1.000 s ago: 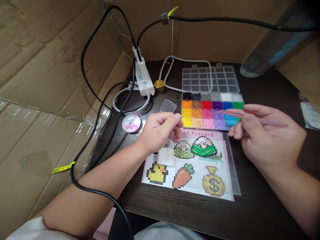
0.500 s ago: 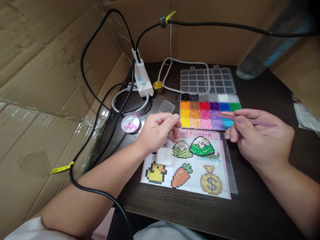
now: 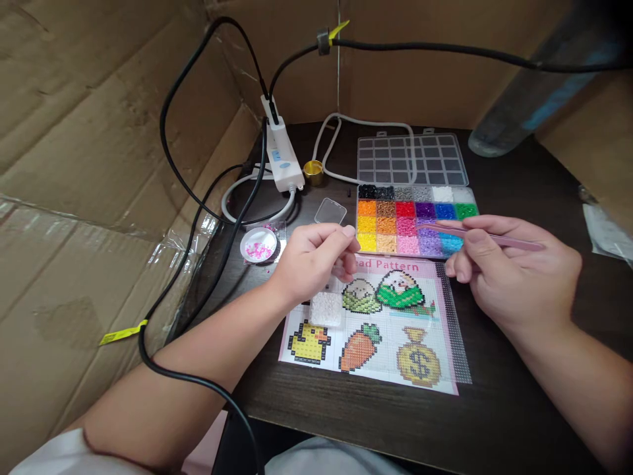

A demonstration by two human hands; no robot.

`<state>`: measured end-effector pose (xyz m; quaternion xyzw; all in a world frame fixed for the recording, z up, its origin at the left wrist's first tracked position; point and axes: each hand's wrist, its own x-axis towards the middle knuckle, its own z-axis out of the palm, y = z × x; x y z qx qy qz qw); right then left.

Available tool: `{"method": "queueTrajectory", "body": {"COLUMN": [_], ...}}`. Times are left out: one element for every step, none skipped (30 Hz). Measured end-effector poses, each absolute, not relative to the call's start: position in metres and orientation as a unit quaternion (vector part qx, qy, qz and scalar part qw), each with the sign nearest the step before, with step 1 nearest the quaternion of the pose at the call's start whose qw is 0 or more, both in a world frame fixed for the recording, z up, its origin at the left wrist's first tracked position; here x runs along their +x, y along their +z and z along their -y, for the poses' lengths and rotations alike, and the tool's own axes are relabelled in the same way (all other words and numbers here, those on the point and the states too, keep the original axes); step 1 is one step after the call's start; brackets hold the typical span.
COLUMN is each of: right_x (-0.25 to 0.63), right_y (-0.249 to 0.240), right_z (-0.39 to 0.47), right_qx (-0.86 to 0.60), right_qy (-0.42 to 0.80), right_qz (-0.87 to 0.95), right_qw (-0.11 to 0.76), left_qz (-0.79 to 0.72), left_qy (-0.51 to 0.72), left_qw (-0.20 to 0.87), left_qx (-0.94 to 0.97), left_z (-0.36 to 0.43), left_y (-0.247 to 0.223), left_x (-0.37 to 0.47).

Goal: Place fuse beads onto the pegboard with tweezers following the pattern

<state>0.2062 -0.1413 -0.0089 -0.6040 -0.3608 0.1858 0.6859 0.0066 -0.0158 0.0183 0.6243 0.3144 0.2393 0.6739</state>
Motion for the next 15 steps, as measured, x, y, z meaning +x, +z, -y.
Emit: {"method": "queueTrajectory", "body": {"right_x": [0.206, 0.2058, 0.2056, 0.2054, 0.2053, 0.2052, 0.2052, 0.2053, 0.2053, 0.2054, 0.2054, 0.2053, 0.2053, 0.2052, 0.205], "right_y": [-0.009, -0.0091, -0.0091, -0.0091, -0.0091, -0.0091, -0.009, -0.0088, -0.0086, -0.0083, -0.0081, -0.0079, -0.0078, -0.0079, -0.0081], "right_z": [0.1412, 0.1412, 0.1413, 0.1414, 0.1415, 0.1416, 0.1417, 0.1418, 0.1418, 0.1417, 0.1417, 0.1416, 0.1416, 0.1416, 0.1416], "right_qx": [-0.605, -0.605, -0.606, -0.607, -0.607, -0.607, -0.608, -0.608, -0.608, -0.607, -0.606, -0.605, -0.604, -0.605, -0.605], "right_qy": [0.184, 0.183, 0.182, 0.181, 0.182, 0.183, 0.184, 0.183, 0.184, 0.185, 0.187, 0.187, 0.187, 0.187, 0.187], "right_qz": [0.36, 0.36, 0.36, 0.36, 0.36, 0.36, 0.36, 0.36, 0.361, 0.361, 0.362, 0.363, 0.364, 0.366, 0.367], "right_qw": [0.686, 0.686, 0.686, 0.685, 0.685, 0.684, 0.683, 0.683, 0.683, 0.683, 0.683, 0.683, 0.683, 0.682, 0.682], "left_qz": [-0.316, -0.316, -0.316, -0.316, -0.316, -0.315, -0.315, -0.315, -0.315, -0.315, -0.315, -0.315, -0.315, -0.316, -0.316], "left_qy": [0.239, 0.239, 0.238, 0.238, 0.238, 0.237, 0.237, 0.237, 0.238, 0.238, 0.239, 0.239, 0.239, 0.239, 0.238], "left_qw": [0.673, 0.672, 0.672, 0.673, 0.674, 0.675, 0.676, 0.677, 0.678, 0.678, 0.679, 0.679, 0.679, 0.679, 0.679], "left_qx": [0.625, 0.626, 0.626, 0.625, 0.624, 0.623, 0.622, 0.621, 0.62, 0.62, 0.619, 0.619, 0.618, 0.618, 0.619], "left_z": [0.016, 0.0161, 0.0161, 0.0161, 0.0161, 0.016, 0.016, 0.016, 0.016, 0.016, 0.0161, 0.0161, 0.0161, 0.0161, 0.0161], "left_y": [0.0185, 0.0186, 0.0187, 0.0186, 0.0186, 0.0184, 0.0182, 0.0181, 0.018, 0.018, 0.018, 0.0181, 0.0181, 0.0182, 0.0182], "left_x": [0.0066, 0.0067, 0.0067, 0.0067, 0.0066, 0.0066, 0.0065, 0.0064, 0.0064, 0.0063, 0.0062, 0.0062, 0.0062, 0.0063, 0.0063]}}
